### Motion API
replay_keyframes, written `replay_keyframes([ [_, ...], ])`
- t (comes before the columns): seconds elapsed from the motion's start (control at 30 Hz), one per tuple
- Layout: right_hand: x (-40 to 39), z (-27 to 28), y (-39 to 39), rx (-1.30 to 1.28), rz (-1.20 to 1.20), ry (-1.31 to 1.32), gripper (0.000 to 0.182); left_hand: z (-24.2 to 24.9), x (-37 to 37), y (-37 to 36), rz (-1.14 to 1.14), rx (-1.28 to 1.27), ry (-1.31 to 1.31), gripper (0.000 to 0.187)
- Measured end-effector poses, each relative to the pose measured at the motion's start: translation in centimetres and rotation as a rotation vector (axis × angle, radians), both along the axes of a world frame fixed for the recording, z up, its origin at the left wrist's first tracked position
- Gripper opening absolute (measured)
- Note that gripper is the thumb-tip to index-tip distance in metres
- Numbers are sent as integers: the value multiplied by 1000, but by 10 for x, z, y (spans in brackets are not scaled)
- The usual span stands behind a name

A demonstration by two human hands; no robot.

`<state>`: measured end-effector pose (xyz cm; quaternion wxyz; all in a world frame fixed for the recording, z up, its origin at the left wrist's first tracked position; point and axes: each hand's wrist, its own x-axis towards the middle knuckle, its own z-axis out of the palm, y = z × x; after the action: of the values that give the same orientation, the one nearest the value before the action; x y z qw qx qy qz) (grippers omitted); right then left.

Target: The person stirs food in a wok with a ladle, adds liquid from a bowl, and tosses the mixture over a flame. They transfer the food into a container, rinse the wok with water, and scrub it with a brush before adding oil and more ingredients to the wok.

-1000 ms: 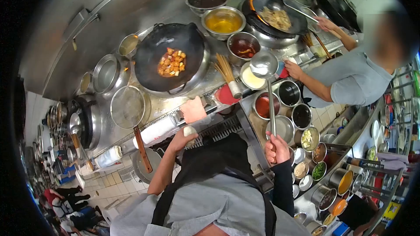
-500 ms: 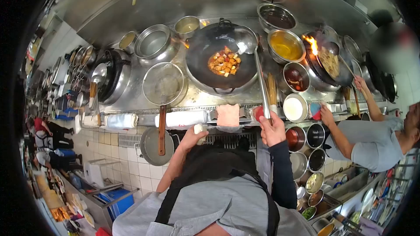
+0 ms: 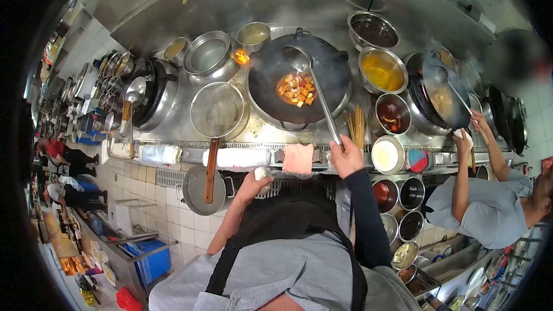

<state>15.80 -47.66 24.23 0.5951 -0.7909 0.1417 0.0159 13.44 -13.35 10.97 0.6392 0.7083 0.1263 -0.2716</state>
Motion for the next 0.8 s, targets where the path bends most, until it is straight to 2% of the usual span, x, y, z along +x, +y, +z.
replay_keyframes([
  [0.03, 10, -24, -5, -57, 17, -37, 28, 12, 2, -5, 8, -63, 28, 46],
  [0.07, 24, -38, -3, -254, 52, -95, 32, 17, 5, -11, 21, -91, 21, 46],
  [0.13, 49, -72, 11, -457, 29, -109, 33, 22, 7, -18, 44, -145, 8, 45],
  [0.23, 59, -91, 21, -57, 54, 330, 30, 34, 9, -25, 105, -208, 93, 42],
  [0.33, 28, -86, -10, -340, 228, -2, 28, 30, 6, -18, 92, -223, 63, 41],
  [0.4, 16, -59, -47, -421, 295, 65, 30, 34, 2, -10, 110, -252, 30, 39],
  [0.43, 18, -33, -41, -562, 207, 43, 33, 36, -1, -7, 114, -267, 15, 38],
  [0.53, 64, -43, -8, -768, 125, 210, 32, 38, -2, -6, 98, -266, 53, 36],
  [0.6, 93, -109, 14, -739, 52, 106, 29, 38, 1, -9, 42, -237, 64, 35],
  [0.63, 94, -128, 22, -643, 69, 69, 29, 37, 2, -11, 15, -224, 69, 34],
  [0.7, 88, -138, 37, -450, 103, -8, 29, 34, 4, -14, 47, -335, 88, 35],
  [0.73, 76, -141, 36, -280, 136, 75, 27, 33, 6, -14, 64, -392, 99, 35],
  [0.8, 37, -101, 32, 55, 203, 235, 24, 68, 6, -16, 192, -463, 196, 33],
])
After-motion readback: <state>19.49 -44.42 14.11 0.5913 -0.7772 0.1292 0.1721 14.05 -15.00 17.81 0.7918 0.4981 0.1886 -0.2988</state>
